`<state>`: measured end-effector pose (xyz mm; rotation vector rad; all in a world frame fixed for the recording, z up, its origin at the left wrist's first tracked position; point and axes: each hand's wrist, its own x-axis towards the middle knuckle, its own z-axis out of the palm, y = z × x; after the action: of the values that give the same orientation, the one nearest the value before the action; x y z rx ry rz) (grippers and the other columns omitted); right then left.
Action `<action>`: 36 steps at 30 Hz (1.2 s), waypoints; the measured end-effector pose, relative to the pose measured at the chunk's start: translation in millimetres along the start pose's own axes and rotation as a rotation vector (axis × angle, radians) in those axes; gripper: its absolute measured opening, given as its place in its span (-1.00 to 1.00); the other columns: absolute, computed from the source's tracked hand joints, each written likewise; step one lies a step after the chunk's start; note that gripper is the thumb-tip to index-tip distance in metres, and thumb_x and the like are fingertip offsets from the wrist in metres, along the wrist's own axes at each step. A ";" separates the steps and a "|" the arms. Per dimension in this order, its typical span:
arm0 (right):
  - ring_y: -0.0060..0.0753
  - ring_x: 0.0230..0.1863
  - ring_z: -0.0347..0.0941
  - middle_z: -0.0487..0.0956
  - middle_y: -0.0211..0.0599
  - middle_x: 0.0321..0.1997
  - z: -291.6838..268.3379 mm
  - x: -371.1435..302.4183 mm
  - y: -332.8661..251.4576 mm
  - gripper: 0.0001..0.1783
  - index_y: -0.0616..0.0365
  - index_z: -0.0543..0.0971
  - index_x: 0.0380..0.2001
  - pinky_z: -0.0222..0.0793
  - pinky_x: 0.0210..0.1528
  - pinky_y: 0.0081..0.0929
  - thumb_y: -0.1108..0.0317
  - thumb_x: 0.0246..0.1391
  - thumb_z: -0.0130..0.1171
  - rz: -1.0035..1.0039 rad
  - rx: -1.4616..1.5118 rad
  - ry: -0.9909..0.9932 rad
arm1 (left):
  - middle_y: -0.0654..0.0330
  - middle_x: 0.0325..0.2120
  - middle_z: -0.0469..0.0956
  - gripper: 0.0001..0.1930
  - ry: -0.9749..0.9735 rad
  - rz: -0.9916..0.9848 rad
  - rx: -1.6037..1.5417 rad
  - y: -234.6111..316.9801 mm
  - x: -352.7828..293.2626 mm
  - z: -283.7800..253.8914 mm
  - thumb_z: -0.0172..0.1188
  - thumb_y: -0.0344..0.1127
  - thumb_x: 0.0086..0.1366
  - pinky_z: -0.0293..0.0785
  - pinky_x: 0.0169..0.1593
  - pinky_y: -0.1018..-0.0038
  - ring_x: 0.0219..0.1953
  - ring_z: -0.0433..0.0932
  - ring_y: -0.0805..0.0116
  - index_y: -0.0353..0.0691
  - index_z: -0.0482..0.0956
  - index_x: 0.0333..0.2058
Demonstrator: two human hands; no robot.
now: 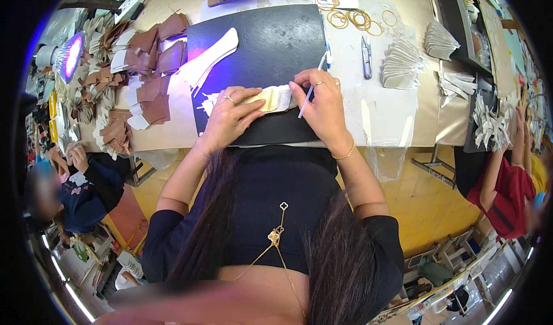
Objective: The person unpacks a bundle of white fabric pieces, then uses a pen to mark individual pieces on a black mat. A smartphone is briefly used on the table, then the person resumes marking fabric pieces one at a time.
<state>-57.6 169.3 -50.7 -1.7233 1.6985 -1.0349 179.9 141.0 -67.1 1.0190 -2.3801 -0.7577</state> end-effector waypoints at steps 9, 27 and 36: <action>-0.32 -0.29 0.51 0.63 -0.33 -0.30 4.1 0.4 3.0 -0.89 0.15 0.59 -0.25 0.29 -0.06 -0.35 0.40 0.18 0.28 -0.024 0.042 0.069 | 0.27 -0.04 0.65 -0.75 0.034 0.050 0.055 1.8 2.0 -0.2 0.45 -0.28 0.12 0.41 0.05 0.28 -0.06 0.55 0.21 -0.11 0.76 -0.19; -0.11 -0.30 0.50 0.59 -0.22 -0.44 14.3 9.9 -8.6 -0.79 0.19 0.60 -0.42 0.37 -0.10 -0.25 0.28 0.20 0.27 -0.237 0.026 -0.217 | 0.29 -0.02 0.64 -0.78 0.054 0.150 0.226 4.6 2.9 0.1 0.44 -0.27 0.12 0.38 0.00 0.24 -0.06 0.53 0.25 -0.09 0.73 -0.23; -0.17 -0.36 0.50 0.58 -0.26 -0.46 18.7 22.7 -11.1 -0.86 0.15 0.61 -0.43 0.37 -0.15 -0.26 0.34 0.15 0.29 -0.330 -0.110 -0.219 | 0.27 -0.04 0.64 -0.78 0.049 0.150 0.220 4.8 3.0 0.3 0.43 -0.26 0.13 0.39 0.01 0.23 -0.06 0.53 0.24 -0.11 0.73 -0.23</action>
<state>-37.7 145.2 -49.0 -2.1535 1.3869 -0.8608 175.4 141.6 -63.7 0.9178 -2.5037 -0.4188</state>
